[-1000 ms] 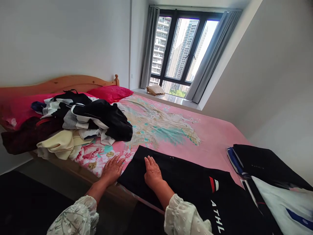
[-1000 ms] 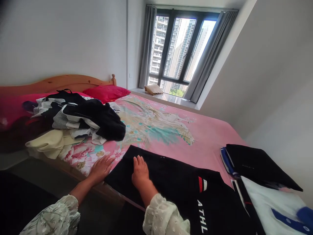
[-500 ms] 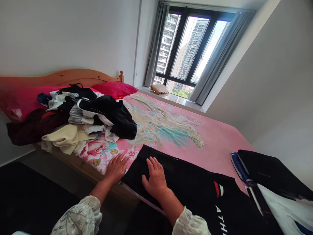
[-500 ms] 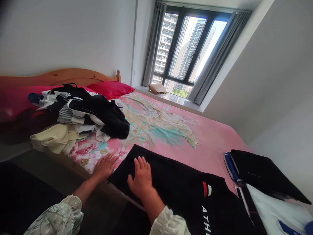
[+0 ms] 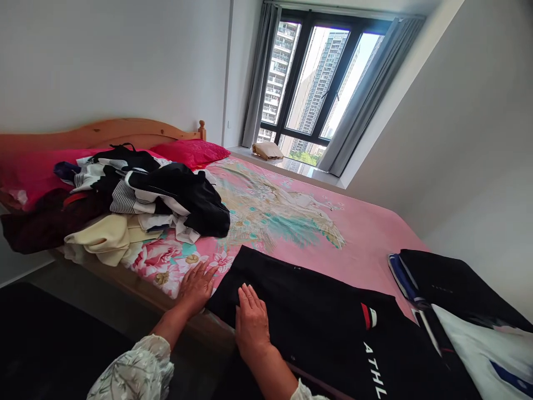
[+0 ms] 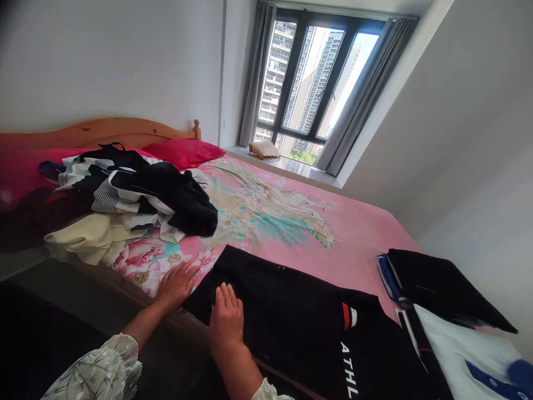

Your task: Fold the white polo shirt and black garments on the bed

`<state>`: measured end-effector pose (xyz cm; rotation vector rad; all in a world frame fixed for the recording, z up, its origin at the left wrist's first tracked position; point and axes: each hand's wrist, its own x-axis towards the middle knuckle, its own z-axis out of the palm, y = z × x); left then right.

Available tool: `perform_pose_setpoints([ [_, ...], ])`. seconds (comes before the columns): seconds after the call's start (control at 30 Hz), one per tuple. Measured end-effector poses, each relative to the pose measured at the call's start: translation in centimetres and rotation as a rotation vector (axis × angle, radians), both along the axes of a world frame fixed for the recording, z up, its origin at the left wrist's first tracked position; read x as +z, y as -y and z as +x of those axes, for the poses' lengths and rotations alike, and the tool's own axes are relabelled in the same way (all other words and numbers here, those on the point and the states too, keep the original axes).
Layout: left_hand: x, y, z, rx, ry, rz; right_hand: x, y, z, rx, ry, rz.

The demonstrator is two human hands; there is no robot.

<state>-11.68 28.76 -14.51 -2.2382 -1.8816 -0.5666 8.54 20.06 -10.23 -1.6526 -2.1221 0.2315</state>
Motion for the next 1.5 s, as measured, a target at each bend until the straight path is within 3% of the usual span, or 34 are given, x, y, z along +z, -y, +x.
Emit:
perform_pose_setpoints([
  [0.23,0.2,0.1,0.2,0.01,0.017,0.004,-0.9,1.5,0.1,0.085,0.024,-0.059],
  [0.4,0.4,0.2,0.3,0.019,0.006,-0.004,1.2,1.5,0.2,0.142,-0.017,-0.05],
  [0.53,0.6,0.1,0.3,0.018,-0.002,-0.02,2.5,-1.3,1.2,-0.036,-0.042,0.009],
  [0.7,0.8,0.1,0.4,0.035,0.009,-0.033,1.3,-6.2,3.1,-0.129,0.027,0.003],
  [0.8,0.8,0.2,0.4,0.032,0.006,-0.024,0.2,-7.6,3.5,-0.138,0.052,-0.004],
  [1.0,0.5,0.0,0.2,0.016,0.003,-0.014,-0.4,-7.0,2.8,-0.076,0.047,0.024],
  [1.3,0.3,0.0,0.2,0.015,0.026,0.01,0.6,-8.0,3.0,-0.147,0.072,-0.009],
  [1.5,0.3,0.1,0.2,0.022,0.003,-0.002,0.0,-7.3,3.0,-0.052,0.032,-0.003],
])
